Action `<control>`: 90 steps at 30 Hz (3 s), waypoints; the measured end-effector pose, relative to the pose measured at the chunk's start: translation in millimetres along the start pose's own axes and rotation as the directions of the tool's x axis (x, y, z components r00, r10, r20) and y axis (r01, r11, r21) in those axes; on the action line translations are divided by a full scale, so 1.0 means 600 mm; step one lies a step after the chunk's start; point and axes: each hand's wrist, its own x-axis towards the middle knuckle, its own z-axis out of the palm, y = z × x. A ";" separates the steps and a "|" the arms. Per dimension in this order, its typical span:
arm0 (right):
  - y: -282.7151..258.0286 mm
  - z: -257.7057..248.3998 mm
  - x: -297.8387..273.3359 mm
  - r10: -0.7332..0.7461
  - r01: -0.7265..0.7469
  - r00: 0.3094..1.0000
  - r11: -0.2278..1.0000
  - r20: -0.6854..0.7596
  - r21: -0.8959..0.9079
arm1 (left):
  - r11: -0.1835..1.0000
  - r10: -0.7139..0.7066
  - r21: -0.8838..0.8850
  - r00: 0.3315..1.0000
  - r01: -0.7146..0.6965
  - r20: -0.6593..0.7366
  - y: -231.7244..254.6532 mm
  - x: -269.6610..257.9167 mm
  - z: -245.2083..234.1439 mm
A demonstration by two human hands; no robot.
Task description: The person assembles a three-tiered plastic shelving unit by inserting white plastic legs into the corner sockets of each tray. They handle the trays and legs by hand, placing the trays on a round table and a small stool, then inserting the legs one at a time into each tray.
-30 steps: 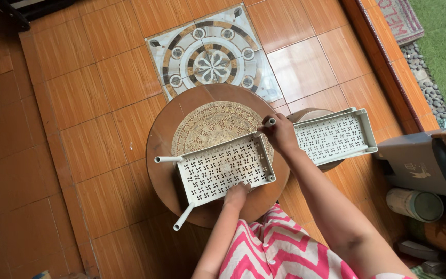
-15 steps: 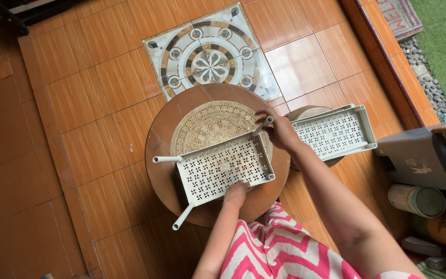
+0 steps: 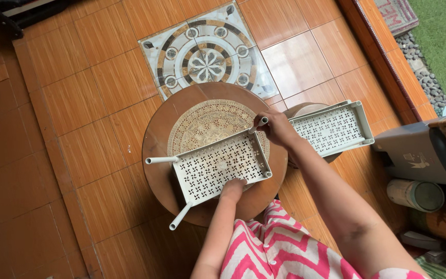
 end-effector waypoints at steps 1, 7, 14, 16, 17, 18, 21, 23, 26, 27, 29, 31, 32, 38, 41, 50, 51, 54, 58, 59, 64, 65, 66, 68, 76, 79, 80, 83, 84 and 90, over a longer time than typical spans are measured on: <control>-0.003 -0.009 0.004 -0.004 0.005 1.000 0.998 -0.016 0.063 | 1.000 0.013 0.015 1.000 -0.013 -0.003 0.001 0.001 0.000; -0.009 -0.062 0.014 0.175 -0.145 0.978 0.961 -0.112 0.236 | 0.998 -0.061 -0.015 0.997 0.062 0.045 0.020 -0.022 -0.035; 0.083 -0.076 -0.111 0.508 -0.167 0.826 0.632 -0.243 0.756 | 0.814 -0.019 -0.500 0.846 -0.296 -0.533 0.123 -0.065 -0.133; 0.117 -0.044 -0.163 0.548 -0.168 0.802 0.590 -0.239 0.790 | 0.617 0.088 -0.514 0.701 -0.597 -0.708 0.165 -0.061 -0.143; 0.135 -0.025 -0.185 0.572 -0.192 0.780 0.607 -0.255 0.771 | 0.653 0.089 -0.567 0.794 -0.503 -0.601 0.186 -0.057 -0.140; 0.153 -0.009 -0.208 0.593 -0.219 0.758 0.623 -0.271 0.751 | 0.688 0.084 -0.604 0.871 -0.403 -0.484 0.206 -0.051 -0.134; 0.193 0.032 -0.263 0.726 -0.311 0.669 0.466 -0.157 0.829 | 0.734 0.080 -0.612 0.932 -0.294 -0.353 0.255 -0.024 -0.107; 0.204 0.053 -0.304 0.751 -0.457 0.653 0.493 -0.097 0.740 | 0.745 0.072 -0.605 0.936 -0.280 -0.345 0.287 -0.002 -0.086; 0.203 0.080 -0.371 0.760 -0.457 0.650 0.389 0.002 0.800 | 0.759 0.066 -0.606 0.954 -0.239 -0.293 0.337 0.042 -0.069; 0.205 0.087 -0.393 0.781 -0.446 0.622 0.292 0.059 0.846 | 0.762 0.078 -0.610 0.966 -0.217 -0.246 0.354 0.058 -0.069; 0.239 0.083 -0.423 0.825 -0.438 0.550 0.149 0.133 0.887 | 0.828 0.099 -0.529 0.977 -0.185 -0.187 0.392 0.082 -0.072; 0.303 0.068 -0.432 0.871 -0.441 0.463 0.066 0.164 0.895 | 0.926 0.115 -0.339 0.979 -0.167 -0.167 0.426 0.094 -0.080; 0.339 0.061 -0.432 0.883 -0.467 0.438 0.062 0.170 0.882 | 0.930 0.100 -0.332 0.979 -0.156 -0.179 0.439 0.100 -0.085; 0.511 0.049 -0.396 0.955 -0.584 0.201 -0.061 0.217 0.810 | 0.930 0.090 -0.334 0.977 -0.151 -0.191 0.442 0.093 -0.090; 0.551 0.050 -0.382 0.983 -0.709 0.108 -0.029 0.148 0.705 | 0.930 0.020 -0.362 0.992 -0.065 -0.128 0.413 0.074 -0.068; 0.525 0.038 -0.424 0.988 -0.877 0.070 -0.004 0.137 0.480 | 0.926 -0.038 -0.377 0.985 -0.029 -0.170 0.371 0.035 0.002; 0.508 0.037 -0.434 0.978 -0.812 0.098 -0.028 0.184 0.582 | 0.924 -0.044 -0.382 0.984 -0.025 -0.170 0.372 0.026 0.005; 0.448 0.035 -0.466 0.918 -0.750 0.258 -0.007 0.302 0.661 | 0.910 -0.073 -0.414 0.979 -0.013 -0.192 0.377 -0.004 0.012; 0.379 0.040 -0.476 0.813 -0.832 0.374 0.082 0.446 0.549 | 0.891 -0.096 -0.454 0.967 -0.022 -0.235 0.356 -0.057 0.029; 0.361 0.042 -0.473 0.783 -0.847 0.407 0.131 0.470 0.515 | 0.879 -0.118 -0.476 0.961 -0.016 -0.249 0.344 -0.068 0.034; 0.252 0.056 -0.407 0.639 -0.822 0.555 0.320 0.533 0.471 | 0.723 -0.285 -0.691 0.917 0.014 -0.279 0.260 -0.112 0.066; 0.224 0.059 -0.385 0.609 -0.801 0.589 0.351 0.532 0.485 | 0.646 -0.337 -0.763 0.900 0.008 -0.275 0.240 -0.116 0.072; 0.192 0.064 -0.367 0.579 -0.781 0.618 0.375 0.532 0.500 | 0.562 -0.386 -0.827 0.885 0.001 -0.262 0.218 -0.123 0.076; 0.125 0.077 -0.327 0.535 -0.721 0.693 0.501 0.483 0.480 | 0.450 -0.473 -0.893 0.843 -0.021 -0.258 0.167 -0.136 0.079; -0.160 0.205 -0.245 0.106 -0.297 0.912 0.837 0.396 0.460 | 0.525 -0.706 -0.844 0.609 0.109 -0.360 -0.040 -0.253 0.045; -0.236 0.258 -0.220 -0.038 -0.096 0.936 0.929 0.351 0.357 | 0.570 -0.702 -0.814 0.578 0.108 -0.415 -0.100 -0.271 0.032; -0.257 0.273 -0.215 -0.060 -0.055 0.939 0.946 0.340 0.320 | 0.562 -0.704 -0.819 0.585 0.115 -0.401 -0.116 -0.271 0.030; -0.306 0.305 -0.207 -0.053 -0.030 0.953 0.963 0.297 0.269 | 0.688 -0.604 -0.725 0.555 0.000 -0.573 -0.144 -0.268 0.031; -0.318 0.314 -0.203 -0.040 -0.035 0.960 0.965 0.276 0.260 | 0.749 -0.538 -0.660 0.525 -0.062 -0.660 -0.151 -0.261 0.030; -0.363 0.355 -0.187 0.060 -0.077 0.981 0.993 0.183 0.092 | 0.667 -0.476 -0.680 0.528 -0.304 -0.703 -0.173 -0.232 0.032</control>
